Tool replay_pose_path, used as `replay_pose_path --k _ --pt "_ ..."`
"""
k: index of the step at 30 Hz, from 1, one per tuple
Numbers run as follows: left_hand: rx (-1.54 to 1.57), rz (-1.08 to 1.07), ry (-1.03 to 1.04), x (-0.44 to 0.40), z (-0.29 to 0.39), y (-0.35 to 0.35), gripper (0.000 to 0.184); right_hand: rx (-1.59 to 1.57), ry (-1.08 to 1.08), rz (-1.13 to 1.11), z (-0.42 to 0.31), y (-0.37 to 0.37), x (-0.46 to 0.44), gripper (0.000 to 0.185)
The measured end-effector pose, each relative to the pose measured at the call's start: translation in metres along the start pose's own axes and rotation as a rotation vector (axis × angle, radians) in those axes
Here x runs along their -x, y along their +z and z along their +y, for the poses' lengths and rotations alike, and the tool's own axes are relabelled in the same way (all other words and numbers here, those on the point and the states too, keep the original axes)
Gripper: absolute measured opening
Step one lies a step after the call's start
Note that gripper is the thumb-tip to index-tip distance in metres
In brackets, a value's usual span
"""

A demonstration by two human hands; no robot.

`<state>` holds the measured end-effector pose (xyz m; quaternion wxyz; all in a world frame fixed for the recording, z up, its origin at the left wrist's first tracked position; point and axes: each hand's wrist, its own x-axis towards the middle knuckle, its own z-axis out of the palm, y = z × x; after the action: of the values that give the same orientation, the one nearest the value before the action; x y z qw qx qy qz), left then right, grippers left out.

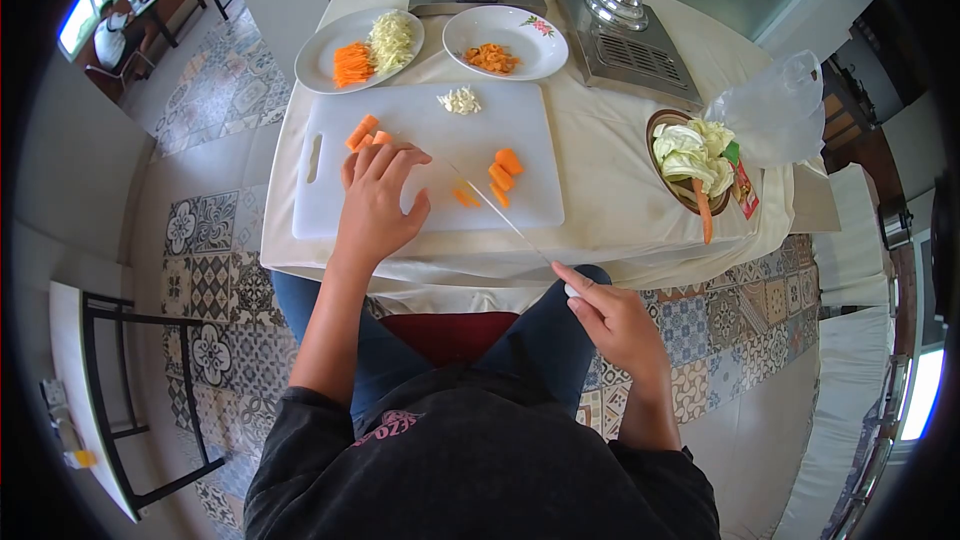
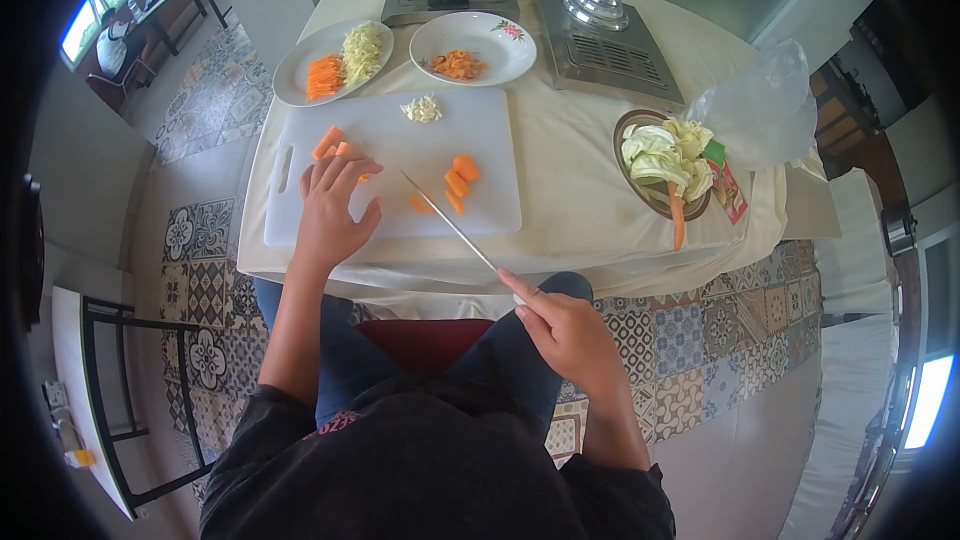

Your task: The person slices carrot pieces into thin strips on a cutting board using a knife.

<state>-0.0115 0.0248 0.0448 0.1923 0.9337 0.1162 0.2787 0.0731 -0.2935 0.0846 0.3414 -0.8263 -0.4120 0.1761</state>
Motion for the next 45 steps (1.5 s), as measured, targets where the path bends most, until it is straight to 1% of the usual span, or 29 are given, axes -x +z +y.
replay_pose_path --k 3,6,9,12,15,18,24,29,39,45 --pt "0.030 -0.113 0.113 -0.004 0.001 0.006 0.040 -0.009 0.064 0.042 0.000 -0.006 0.009 0.047" --pt "0.051 -0.160 0.144 -0.007 0.006 0.020 0.041 -0.022 0.084 0.080 0.002 -0.007 0.017 0.047" --pt "0.042 -0.135 0.181 -0.009 0.005 0.031 0.030 -0.004 0.076 0.092 0.003 -0.012 0.027 0.046" --pt "0.037 -0.096 0.170 -0.009 0.002 0.038 0.017 0.066 0.066 0.069 0.005 -0.023 0.040 0.046" --pt "0.010 0.020 0.098 -0.003 0.009 0.046 0.008 0.159 0.067 0.062 -0.001 -0.030 0.047 0.045" --pt "-0.020 0.073 0.040 0.001 0.015 0.051 0.007 0.249 0.081 0.074 -0.002 -0.030 0.050 0.044" --pt "-0.004 0.048 -0.028 0.003 0.020 0.047 0.008 0.372 0.070 0.100 -0.006 -0.020 0.043 0.041" --pt "0.004 0.061 -0.043 0.005 0.020 0.050 0.008 0.444 0.036 0.121 -0.007 -0.011 0.032 0.041" --pt "-0.040 0.111 -0.080 0.014 0.008 0.043 0.007 0.411 -0.038 0.156 -0.005 0.012 0.015 0.039" --pt "-0.206 0.167 -0.096 0.016 -0.020 0.026 0.009 0.316 -0.099 0.150 -0.011 0.035 -0.012 0.038"
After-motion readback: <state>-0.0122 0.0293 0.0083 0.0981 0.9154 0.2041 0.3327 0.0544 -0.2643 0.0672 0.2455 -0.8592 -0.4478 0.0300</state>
